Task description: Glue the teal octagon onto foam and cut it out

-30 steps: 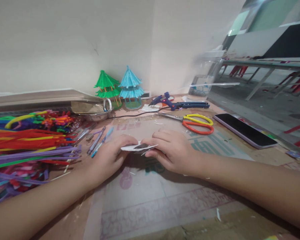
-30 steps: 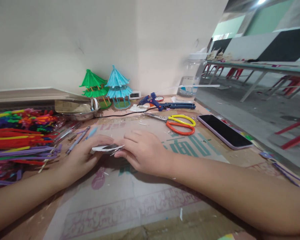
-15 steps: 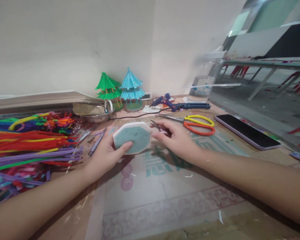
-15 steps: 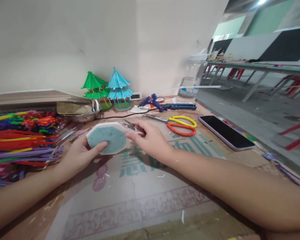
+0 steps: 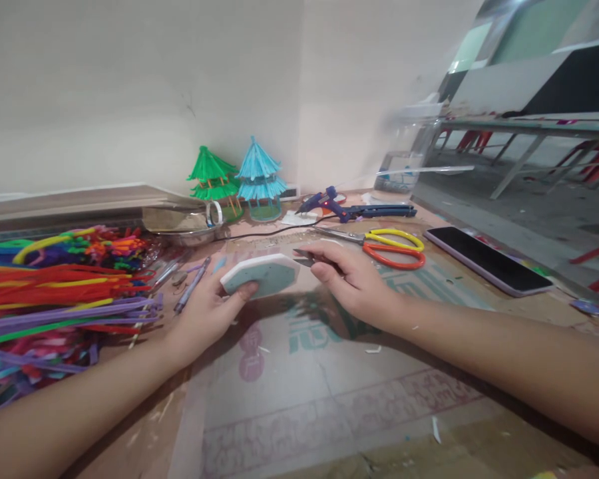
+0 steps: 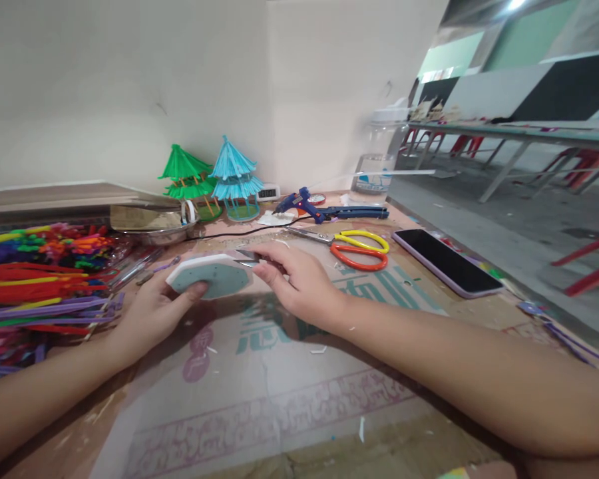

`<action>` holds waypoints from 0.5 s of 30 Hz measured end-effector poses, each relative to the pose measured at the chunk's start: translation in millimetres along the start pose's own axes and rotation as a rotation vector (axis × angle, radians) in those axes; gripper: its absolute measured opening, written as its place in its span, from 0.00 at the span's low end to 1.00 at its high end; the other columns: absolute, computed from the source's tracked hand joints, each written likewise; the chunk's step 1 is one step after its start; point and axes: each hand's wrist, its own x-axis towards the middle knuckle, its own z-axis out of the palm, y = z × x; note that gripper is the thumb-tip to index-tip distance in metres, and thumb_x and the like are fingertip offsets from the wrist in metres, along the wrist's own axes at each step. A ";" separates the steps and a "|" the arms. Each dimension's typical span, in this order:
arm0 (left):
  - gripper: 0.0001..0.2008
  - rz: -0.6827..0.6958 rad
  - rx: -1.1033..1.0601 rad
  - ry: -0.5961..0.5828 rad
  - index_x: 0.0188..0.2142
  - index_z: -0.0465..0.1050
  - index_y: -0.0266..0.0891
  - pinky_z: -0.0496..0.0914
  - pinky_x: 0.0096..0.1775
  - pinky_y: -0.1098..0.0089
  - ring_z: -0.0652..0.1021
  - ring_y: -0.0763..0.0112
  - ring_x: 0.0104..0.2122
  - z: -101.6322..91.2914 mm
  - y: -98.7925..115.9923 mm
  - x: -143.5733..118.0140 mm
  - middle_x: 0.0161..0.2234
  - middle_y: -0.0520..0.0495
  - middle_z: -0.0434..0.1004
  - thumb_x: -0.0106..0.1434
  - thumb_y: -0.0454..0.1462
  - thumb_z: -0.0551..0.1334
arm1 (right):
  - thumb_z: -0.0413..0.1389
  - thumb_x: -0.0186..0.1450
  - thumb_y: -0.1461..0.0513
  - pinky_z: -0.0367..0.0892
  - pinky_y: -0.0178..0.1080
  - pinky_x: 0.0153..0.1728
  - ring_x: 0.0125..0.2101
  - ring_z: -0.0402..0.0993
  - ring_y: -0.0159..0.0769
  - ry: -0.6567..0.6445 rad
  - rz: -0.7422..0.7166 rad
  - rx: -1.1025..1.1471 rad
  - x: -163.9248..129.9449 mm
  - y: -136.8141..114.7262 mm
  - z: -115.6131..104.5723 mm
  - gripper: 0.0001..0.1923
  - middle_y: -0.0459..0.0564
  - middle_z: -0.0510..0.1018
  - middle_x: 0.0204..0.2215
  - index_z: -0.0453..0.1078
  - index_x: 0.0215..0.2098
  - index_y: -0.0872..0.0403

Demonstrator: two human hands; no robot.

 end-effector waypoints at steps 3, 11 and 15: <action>0.17 0.054 0.014 0.024 0.45 0.75 0.39 0.72 0.45 0.60 0.77 0.59 0.42 0.1 -1.5 -0.4 0.42 0.45 0.77 0.65 0.48 0.59 | 0.49 0.74 0.58 0.70 0.39 0.39 0.37 0.77 0.38 0.007 -0.120 -0.122 1.4 1.8 -4.5 0.15 0.52 0.82 0.39 0.73 0.51 0.55; 0.11 0.220 0.126 -0.015 0.44 0.74 0.41 0.72 0.37 0.66 0.76 0.64 0.34 -3.0 4.2 -4.8 0.35 0.49 0.77 0.67 0.43 0.58 | 0.46 0.75 0.56 0.64 0.39 0.33 0.32 0.72 0.38 -0.019 -0.264 -0.346 6.6 -9.1 -13.8 0.18 0.52 0.80 0.32 0.73 0.49 0.58; 0.08 0.262 0.125 -0.049 0.41 0.73 0.40 0.69 0.31 0.70 0.74 0.68 0.28 -5.0 12.8 -7.3 0.31 0.51 0.76 0.66 0.38 0.57 | 0.46 0.76 0.58 0.63 0.38 0.32 0.31 0.71 0.37 -0.025 -0.333 -0.398 7.4 -12.0 -15.3 0.18 0.53 0.80 0.32 0.73 0.47 0.60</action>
